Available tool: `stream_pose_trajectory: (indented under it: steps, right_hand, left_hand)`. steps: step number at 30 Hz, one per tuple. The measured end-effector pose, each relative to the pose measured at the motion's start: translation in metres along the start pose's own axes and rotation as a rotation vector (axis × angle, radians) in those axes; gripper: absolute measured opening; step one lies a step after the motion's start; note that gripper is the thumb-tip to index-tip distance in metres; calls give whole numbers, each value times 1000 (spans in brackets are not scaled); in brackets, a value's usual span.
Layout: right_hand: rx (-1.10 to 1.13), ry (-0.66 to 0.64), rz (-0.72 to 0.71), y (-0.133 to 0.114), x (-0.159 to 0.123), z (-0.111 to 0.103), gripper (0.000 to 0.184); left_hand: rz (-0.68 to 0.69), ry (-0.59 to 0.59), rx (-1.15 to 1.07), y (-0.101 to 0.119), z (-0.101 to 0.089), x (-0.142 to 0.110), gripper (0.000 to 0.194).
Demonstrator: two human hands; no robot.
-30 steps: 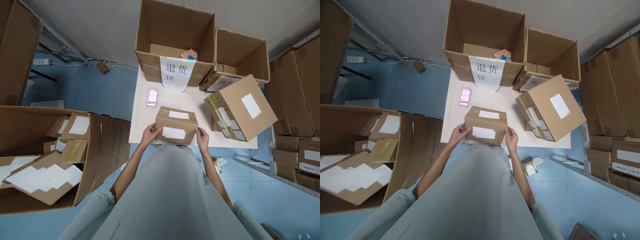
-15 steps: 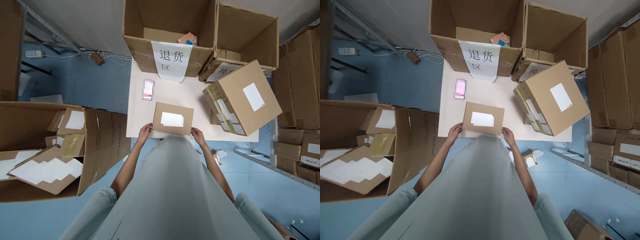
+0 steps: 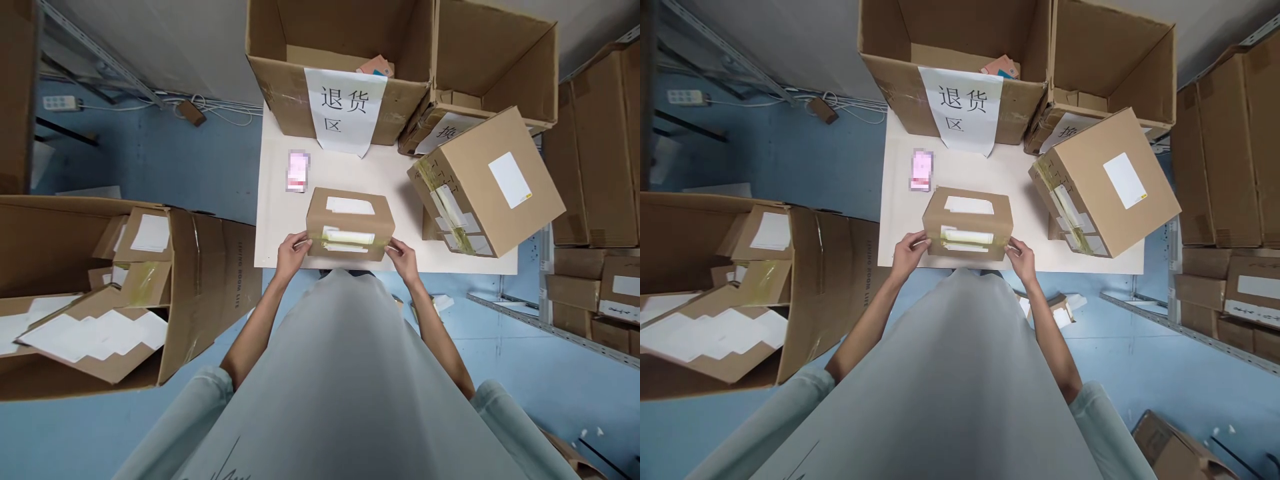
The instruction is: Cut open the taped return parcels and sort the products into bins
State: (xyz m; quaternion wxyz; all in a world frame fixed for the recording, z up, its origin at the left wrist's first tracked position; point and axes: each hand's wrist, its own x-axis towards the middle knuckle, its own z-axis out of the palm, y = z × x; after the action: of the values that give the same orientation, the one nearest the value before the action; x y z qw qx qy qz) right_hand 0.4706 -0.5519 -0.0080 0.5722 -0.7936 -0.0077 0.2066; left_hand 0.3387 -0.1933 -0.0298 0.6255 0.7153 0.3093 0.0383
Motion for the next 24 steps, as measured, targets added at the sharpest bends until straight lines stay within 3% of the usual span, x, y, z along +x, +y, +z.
stream_pose_trajectory:
  steps: [3,6,11,17,21,24]
  right_hand:
    - [-32,58,-58,-13,11,-1,71]
    - [-101,72,-55,-14,14,5,70]
    - [-109,104,-27,14,-3,12,66]
    - [-42,116,147,54,-31,19,75]
    - [-36,77,169,60,-34,36,67]
    - [-47,81,196,58,-32,48,54]
  left_hand:
    - [143,1,29,16,-4,7,51]
    - [138,-1,66,17,-5,12,51]
    - [25,-66,-10,-15,-12,0,53]
    - [-153,-117,-10,-63,-20,-20,66]
    - [-204,-134,19,-80,-11,-21,82]
    - [-217,-159,31,-81,-3,-19,79]
